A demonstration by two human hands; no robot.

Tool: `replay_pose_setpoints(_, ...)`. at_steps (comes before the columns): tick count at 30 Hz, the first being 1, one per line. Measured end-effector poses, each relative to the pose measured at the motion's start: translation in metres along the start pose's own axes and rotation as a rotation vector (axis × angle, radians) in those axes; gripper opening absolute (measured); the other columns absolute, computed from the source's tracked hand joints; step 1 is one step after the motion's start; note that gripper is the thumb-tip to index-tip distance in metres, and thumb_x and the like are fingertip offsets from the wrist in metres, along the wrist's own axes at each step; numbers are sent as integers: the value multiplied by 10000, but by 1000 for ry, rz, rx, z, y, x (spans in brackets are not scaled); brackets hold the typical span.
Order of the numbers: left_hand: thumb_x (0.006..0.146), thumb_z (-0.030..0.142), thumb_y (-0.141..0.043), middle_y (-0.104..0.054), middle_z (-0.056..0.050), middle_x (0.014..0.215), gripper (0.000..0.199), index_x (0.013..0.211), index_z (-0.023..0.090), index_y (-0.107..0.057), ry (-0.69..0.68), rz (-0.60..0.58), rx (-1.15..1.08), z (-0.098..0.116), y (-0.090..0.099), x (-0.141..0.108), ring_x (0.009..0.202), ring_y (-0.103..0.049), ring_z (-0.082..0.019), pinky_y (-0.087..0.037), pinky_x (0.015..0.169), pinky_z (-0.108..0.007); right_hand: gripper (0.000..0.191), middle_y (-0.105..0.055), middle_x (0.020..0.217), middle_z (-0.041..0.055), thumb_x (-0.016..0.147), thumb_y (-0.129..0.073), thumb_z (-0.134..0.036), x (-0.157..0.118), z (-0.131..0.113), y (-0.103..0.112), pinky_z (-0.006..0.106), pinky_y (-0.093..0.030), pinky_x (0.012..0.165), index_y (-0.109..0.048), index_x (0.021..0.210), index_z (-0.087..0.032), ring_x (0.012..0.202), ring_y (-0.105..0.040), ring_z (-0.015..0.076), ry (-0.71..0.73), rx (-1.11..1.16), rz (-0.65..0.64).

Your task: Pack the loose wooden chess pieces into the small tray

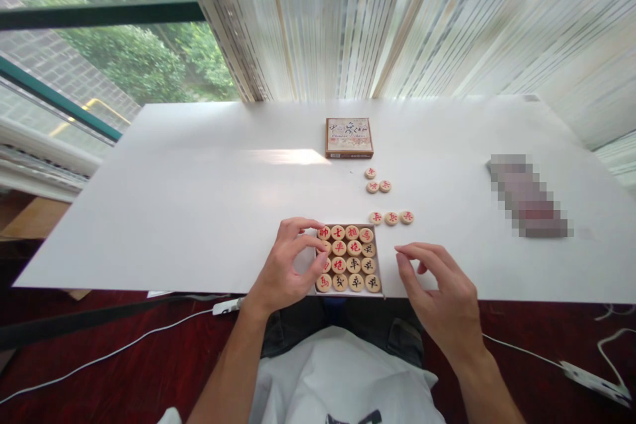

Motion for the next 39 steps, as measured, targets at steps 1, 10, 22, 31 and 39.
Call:
replay_pose_setpoints(1, 929, 152, -659, -629, -85, 1272, 83, 966, 224, -675, 15, 15, -15, -1, 1, 0, 1236, -543, -250, -492, 1051, -427, 102, -713, 1026, 46, 981, -655, -240, 3, 8, 3, 308, -556, 706, -727, 1054, -232, 751, -620, 160, -17, -22, 16)
replay_pose_setpoints(10, 981, 207, -625, -645, -77, 1221, 69, 1006, 235, -683, 96, 88, -62, -12, -1, 4, 1191, -614, -222, -492, 1070, -401, 254, -701, 1126, 76, 972, -652, -323, 22, 59, 0, 333, -575, 687, -688, 1208, -237, 842, -656, 203, -62, -94, -12)
replay_pose_setpoints(22, 998, 214, -588, -649, -97, 1207, 93, 1016, 214, -679, 82, 96, -50, -12, 1, 4, 1181, -615, -224, -514, 1051, -416, 195, -746, 1131, 77, 1002, -628, -322, 47, 66, -15, 468, -542, 981, -698, 1156, -224, 1055, -651, 254, 87, -117, -16)
replay_pose_setpoints(31, 1001, 217, -590, -654, -99, 1203, 95, 1017, 215, -684, 71, 109, -70, -11, 3, 5, 1178, -613, -228, -515, 1044, -421, 229, -747, 1074, 80, 1000, -638, -359, 43, 66, -12, 379, -585, 804, -704, 1159, -209, 946, -683, 224, 22, -98, 25)
replay_pose_setpoints(39, 1001, 200, -591, -653, -93, 1201, 95, 1024, 213, -683, 75, 130, -103, -12, 4, 4, 1177, -612, -218, -507, 1051, -416, 286, -747, 1050, 71, 974, -676, -377, 38, 56, -6, 352, -599, 754, -694, 1196, -198, 802, -674, 178, -58, 8, 97)
Point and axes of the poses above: each hand's wrist, its own x-axis towards the middle knuckle, its own y-axis out of the back of the hand, z = x × y, the point moved 5 cm from there along x, towards the middle knuckle
